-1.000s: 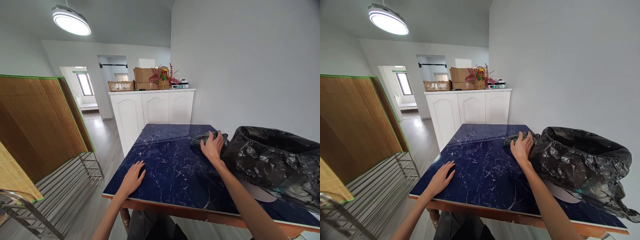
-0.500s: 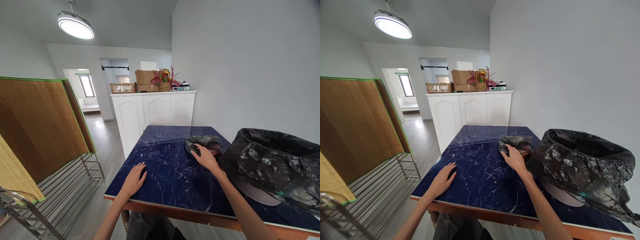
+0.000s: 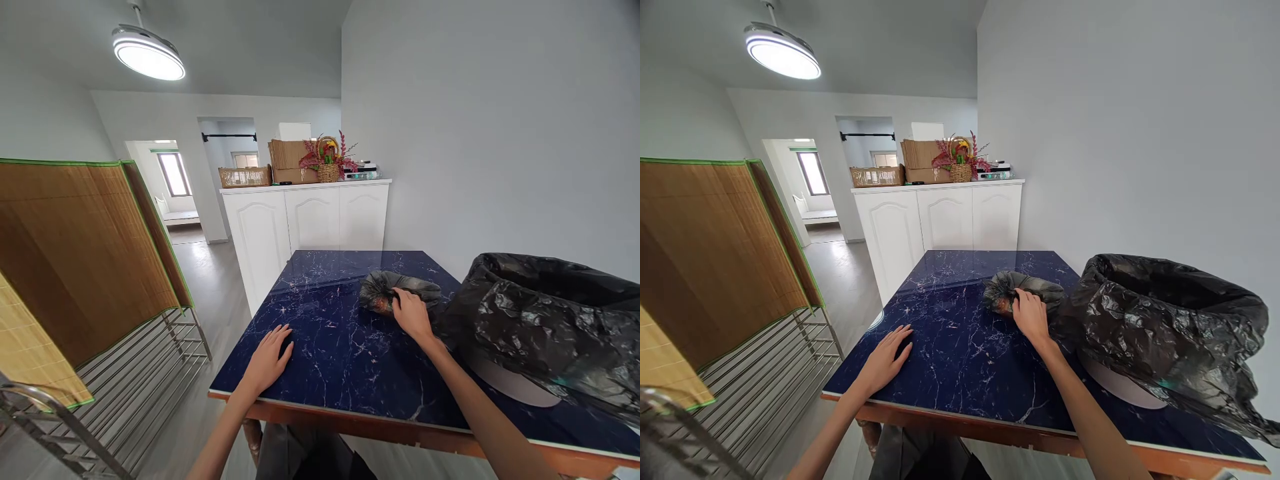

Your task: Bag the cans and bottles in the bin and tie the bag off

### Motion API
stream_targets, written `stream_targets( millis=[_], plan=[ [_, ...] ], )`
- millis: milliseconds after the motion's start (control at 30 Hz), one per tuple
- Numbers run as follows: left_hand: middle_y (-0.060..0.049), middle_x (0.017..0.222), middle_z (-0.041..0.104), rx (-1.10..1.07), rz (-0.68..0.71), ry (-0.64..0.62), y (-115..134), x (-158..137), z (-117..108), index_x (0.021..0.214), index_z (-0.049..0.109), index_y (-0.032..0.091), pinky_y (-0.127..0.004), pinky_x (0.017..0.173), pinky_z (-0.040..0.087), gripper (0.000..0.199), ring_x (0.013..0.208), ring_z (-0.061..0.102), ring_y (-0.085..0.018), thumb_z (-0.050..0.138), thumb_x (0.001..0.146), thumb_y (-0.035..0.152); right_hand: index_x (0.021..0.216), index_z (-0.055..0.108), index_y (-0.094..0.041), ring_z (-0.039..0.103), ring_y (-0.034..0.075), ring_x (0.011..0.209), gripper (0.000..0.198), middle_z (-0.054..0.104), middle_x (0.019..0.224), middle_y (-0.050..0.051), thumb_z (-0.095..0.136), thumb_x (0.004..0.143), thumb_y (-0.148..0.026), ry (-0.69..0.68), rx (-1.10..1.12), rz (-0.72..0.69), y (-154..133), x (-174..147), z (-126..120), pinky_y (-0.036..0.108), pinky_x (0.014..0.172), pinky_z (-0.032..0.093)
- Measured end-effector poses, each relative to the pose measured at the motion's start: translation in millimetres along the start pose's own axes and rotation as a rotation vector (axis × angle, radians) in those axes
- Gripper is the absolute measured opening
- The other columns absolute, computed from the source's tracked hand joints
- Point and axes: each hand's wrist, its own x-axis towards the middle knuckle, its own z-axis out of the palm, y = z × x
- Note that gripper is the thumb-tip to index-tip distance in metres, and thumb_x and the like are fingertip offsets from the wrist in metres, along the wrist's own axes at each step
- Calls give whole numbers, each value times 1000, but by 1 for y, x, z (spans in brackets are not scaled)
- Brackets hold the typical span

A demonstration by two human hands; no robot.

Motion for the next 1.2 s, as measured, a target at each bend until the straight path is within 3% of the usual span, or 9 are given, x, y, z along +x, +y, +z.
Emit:
stream_targets(
  millis=[167, 333, 500, 633, 700, 833, 967, 1067, 1200],
  plan=[
    [-11, 156, 63, -35, 16, 27, 8, 0, -9, 141, 64, 22, -58, 128, 38, 42, 150, 53, -32, 47, 108, 43, 129, 68, -18, 68, 28, 120, 37, 74, 125, 14, 51, 98, -30, -130, 162, -72, -29, -11, 2, 44, 108, 51],
    [-8, 140, 72, -114, 67, 107, 37, 2, -25, 132, 67, 26, -52, 117, 50, 33, 135, 65, -30, 48, 108, 40, 132, 66, -26, 76, 21, 99, 35, 77, 122, 8, 50, 105, -42, -314, 336, -228, -66, -27, -25, 32, 84, 61],
    [-10, 129, 72, -213, 82, 192, 79, 24, -26, 130, 62, 24, -48, 109, 53, 31, 124, 67, -27, 41, 112, 39, 128, 68, -25, 73, 23, 103, 31, 75, 127, 9, 50, 104, -29, -366, 323, -317, -86, -26, -44, 38, 92, 57],
    [-11, 132, 72, -263, 148, 146, 103, 51, -18, 134, 61, 23, -50, 110, 52, 30, 124, 66, -29, 51, 108, 35, 134, 66, -24, 73, 21, 90, 40, 76, 124, 9, 61, 95, -19, -479, 287, -385, -97, -25, -34, 36, 87, 56],
    [-11, 130, 73, -278, 168, 117, 109, 60, -15, 135, 62, 23, -49, 109, 52, 32, 121, 66, -30, 56, 104, 33, 133, 67, -22, 71, 22, 93, 45, 76, 118, 9, 67, 89, -15, -508, 267, -408, -101, -25, -28, 36, 88, 54],
    [-9, 117, 73, -297, 161, 86, 112, 68, -15, 132, 64, 21, -46, 102, 54, 36, 111, 66, -29, 63, 96, 26, 119, 70, -21, 66, 25, 101, 37, 73, 102, 7, 70, 84, -11, -498, 257, -439, -105, -24, -32, 37, 92, 49],
    [-7, 100, 69, -301, 127, 78, 113, 66, -17, 111, 71, 21, -44, 94, 53, 20, 100, 63, -28, 63, 93, 25, 107, 71, -24, 61, 20, 86, 25, 68, 95, 2, 66, 84, -14, -430, 310, -414, -103, -23, -52, 33, 81, 46],
    [-5, 92, 66, -317, 95, 97, 113, 64, -16, 99, 70, 22, -41, 90, 51, 11, 94, 61, -26, 63, 93, 25, 106, 71, -25, 57, 19, 79, 23, 65, 92, 1, 62, 86, -20, -327, 374, -342, -99, -22, -66, 33, 77, 45],
    [-3, 89, 66, -363, 41, 146, 110, 62, -14, 106, 67, 22, -39, 84, 49, 14, 88, 61, -24, 57, 96, 23, 109, 72, -24, 58, 22, 79, 26, 67, 91, 4, 58, 94, -39, -173, 479, -170, -87, -21, -75, 35, 76, 47]
  ],
)
